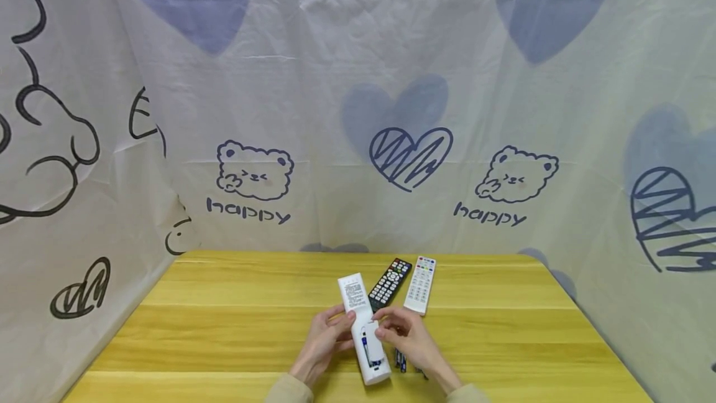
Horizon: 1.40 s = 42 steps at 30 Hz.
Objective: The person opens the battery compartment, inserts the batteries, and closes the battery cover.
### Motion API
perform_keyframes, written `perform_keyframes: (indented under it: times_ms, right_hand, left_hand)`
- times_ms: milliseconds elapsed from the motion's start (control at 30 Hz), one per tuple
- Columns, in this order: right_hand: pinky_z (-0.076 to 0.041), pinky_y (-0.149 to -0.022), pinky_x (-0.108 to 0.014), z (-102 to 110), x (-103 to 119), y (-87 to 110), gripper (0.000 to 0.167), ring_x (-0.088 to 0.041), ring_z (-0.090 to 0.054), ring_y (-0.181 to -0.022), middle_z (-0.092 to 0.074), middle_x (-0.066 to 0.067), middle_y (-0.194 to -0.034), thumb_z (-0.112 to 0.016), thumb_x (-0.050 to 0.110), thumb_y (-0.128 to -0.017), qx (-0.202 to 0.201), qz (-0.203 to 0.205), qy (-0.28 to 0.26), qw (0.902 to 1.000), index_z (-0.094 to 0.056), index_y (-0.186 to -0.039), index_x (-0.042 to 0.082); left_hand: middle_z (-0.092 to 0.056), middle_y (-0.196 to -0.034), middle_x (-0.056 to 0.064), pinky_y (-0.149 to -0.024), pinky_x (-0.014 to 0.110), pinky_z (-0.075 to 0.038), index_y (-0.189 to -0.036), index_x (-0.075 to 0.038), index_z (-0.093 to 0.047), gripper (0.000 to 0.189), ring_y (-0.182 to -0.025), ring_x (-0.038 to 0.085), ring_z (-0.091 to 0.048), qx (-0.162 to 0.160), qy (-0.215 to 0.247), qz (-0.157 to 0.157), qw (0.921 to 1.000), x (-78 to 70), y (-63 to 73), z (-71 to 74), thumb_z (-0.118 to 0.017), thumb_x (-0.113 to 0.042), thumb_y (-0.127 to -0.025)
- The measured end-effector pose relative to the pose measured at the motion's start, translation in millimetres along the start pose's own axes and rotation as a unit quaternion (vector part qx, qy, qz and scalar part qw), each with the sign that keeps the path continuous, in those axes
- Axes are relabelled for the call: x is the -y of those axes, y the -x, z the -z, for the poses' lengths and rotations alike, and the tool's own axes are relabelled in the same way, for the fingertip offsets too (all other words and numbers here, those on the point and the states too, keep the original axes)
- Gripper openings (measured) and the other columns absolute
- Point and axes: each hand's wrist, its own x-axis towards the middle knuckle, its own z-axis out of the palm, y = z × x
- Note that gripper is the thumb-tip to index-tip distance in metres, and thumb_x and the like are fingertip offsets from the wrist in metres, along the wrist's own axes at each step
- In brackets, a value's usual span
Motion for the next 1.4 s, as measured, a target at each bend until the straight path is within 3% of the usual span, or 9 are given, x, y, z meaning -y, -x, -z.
perform_keyframes:
  times_ms: [200, 500, 1067, 1400]
  right_hand:
    - [-0.041, -0.063, -0.015, -0.9, 1.4, 1.6, 0.024, 0.001, -0.051, -0.073, -0.068, -0.031, -0.092, -0.066, 0.008, -0.095, 0.014, -0.013, 0.007, 0.9998, -0.064, -0.114, -0.006]
    - [-0.043, -0.065, -0.014, -3.0, -1.5, 1.9, 0.023, 0.002, -0.051, -0.074, -0.068, -0.028, -0.094, -0.067, 0.011, -0.095, 0.022, -0.001, 0.02, 0.9996, -0.065, -0.113, -0.003]
    - [-0.036, -0.055, -0.016, -3.8, -5.9, 4.2, 0.018, 0.003, -0.043, -0.066, -0.067, -0.022, -0.087, -0.068, 0.012, -0.094, 0.025, 0.024, 0.054, 0.9979, -0.067, -0.109, 0.0]
    - [-0.036, -0.055, -0.014, -9.6, -1.1, 3.5, 0.015, 0.003, -0.042, -0.064, -0.058, -0.008, -0.076, -0.073, 0.02, -0.091, -0.019, -0.002, 0.087, 0.996, -0.07, -0.1, 0.008]
  left_hand:
    - [-0.075, -0.109, 0.012, -0.073, 0.024, -0.063, -0.145, 0.018, -0.032, 0.061, -0.077, 0.009, -0.071, 0.002, -0.003, 0.001, 1.0, -1.0, 0.6, 0.0, -0.058, -0.017, -0.102]
    - [-0.076, -0.108, 0.011, -0.072, 0.023, -0.062, -0.145, 0.016, -0.033, 0.061, -0.077, 0.009, -0.07, 0.004, -0.007, 0.006, 0.9999, -2.1, 0.6, 0.7, -0.059, -0.018, -0.102]
    - [-0.076, -0.107, 0.01, -0.074, 0.024, -0.063, -0.144, 0.016, -0.035, 0.059, -0.079, 0.01, -0.071, 0.006, -0.003, 0.007, 1.0, -1.2, 0.9, 0.8, -0.059, -0.017, -0.102]
    - [-0.075, -0.11, 0.016, -0.077, 0.028, -0.064, -0.144, 0.017, -0.034, 0.059, -0.079, 0.011, -0.072, 0.014, 0.0, 0.003, 0.9999, -1.6, 1.3, -1.9, -0.058, -0.016, -0.102]
